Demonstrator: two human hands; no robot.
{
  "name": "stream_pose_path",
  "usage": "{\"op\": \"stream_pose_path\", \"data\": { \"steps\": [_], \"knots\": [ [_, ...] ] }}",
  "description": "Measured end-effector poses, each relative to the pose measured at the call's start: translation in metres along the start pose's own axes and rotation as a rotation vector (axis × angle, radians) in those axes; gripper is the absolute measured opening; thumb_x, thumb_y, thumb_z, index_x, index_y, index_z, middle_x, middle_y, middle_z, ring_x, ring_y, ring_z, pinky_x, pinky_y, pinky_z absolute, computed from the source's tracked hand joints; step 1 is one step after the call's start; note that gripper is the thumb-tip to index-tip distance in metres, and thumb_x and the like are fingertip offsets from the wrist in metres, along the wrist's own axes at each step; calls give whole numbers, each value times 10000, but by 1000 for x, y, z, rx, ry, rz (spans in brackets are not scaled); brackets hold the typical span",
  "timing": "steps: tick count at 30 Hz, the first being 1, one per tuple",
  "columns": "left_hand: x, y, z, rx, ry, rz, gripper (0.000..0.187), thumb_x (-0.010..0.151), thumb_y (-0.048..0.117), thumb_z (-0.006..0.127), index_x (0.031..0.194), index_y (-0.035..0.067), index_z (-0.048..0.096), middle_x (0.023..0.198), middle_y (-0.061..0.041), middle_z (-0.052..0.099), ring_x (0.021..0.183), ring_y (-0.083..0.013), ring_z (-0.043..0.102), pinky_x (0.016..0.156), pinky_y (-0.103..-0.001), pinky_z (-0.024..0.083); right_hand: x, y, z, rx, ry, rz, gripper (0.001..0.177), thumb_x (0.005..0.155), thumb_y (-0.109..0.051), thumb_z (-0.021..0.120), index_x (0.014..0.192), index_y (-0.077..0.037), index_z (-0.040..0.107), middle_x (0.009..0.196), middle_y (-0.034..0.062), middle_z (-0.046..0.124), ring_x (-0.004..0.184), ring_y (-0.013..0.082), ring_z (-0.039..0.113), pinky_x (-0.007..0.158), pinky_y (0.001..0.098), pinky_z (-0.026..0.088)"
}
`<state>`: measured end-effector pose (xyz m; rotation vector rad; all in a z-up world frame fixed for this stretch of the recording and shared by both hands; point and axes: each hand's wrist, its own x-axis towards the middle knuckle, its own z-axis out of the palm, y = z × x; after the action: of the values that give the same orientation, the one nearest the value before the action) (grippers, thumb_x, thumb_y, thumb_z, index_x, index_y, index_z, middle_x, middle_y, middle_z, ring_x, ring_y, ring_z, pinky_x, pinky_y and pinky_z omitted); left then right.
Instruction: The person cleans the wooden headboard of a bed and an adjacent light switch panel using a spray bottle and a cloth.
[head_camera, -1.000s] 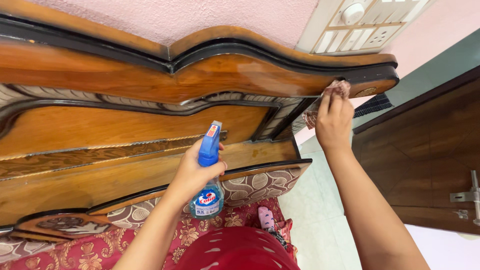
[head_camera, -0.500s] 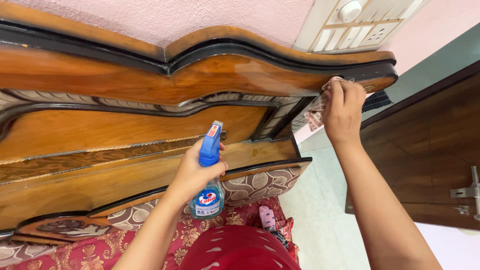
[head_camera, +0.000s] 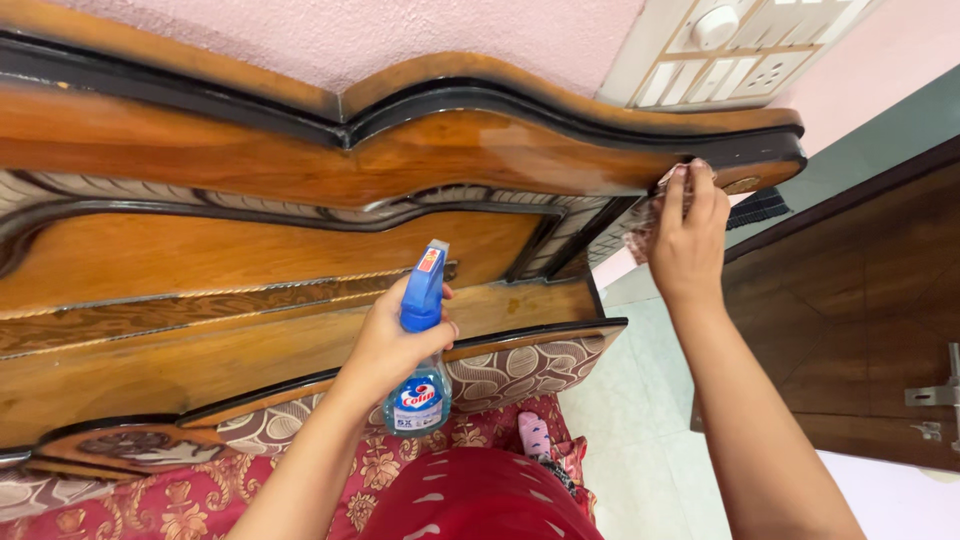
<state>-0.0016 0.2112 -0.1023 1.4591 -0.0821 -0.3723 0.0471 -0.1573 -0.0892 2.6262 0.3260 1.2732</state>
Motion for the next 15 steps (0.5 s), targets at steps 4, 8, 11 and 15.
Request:
{"op": "stream_pose_path", "data": {
  "steps": [4, 8, 11, 15],
  "knots": [
    [1, -3, 4, 23, -5, 41, 348, 769, 40, 769, 1092, 59, 639, 795, -1, 638, 683, -103, 650, 610, -276, 525, -11, 14, 6, 65, -66, -27, 439, 895, 28, 653, 1327, 101, 631, 1243, 216, 580, 1089, 383, 573, 976, 460, 495],
    [2, -2, 9, -13, -24, 19, 354, 766, 41, 764, 1095, 65, 634, 790, -4, 638, 674, -104, 650, 606, -281, 528, -23, 6, 20, 52, -174, -3, 426, 864, 16, 651, 1277, 123, 647, 1073, 199, 576, 993, 364, 567, 892, 429, 502],
    [-1, 2, 10, -12, -26, -10, 357, 765, 49, 763, 1098, 71, 635, 781, -14, 644, 669, -106, 648, 600, -285, 521, -25, -11, 27, 40, -174, 14, 438, 841, 44, 664, 1274, 101, 645, 1033, 176, 573, 988, 356, 572, 881, 404, 514],
    [-2, 4, 5, 19, -23, 46, 355, 761, 51, 766, 1093, 63, 641, 817, -7, 641, 695, -103, 657, 624, -278, 532, -12, -13, 10, 481, -117, 378, 341, 886, 8, 758, 1220, 25, 687, 1053, 180, 622, 978, 344, 615, 868, 412, 506]
  ]
}}
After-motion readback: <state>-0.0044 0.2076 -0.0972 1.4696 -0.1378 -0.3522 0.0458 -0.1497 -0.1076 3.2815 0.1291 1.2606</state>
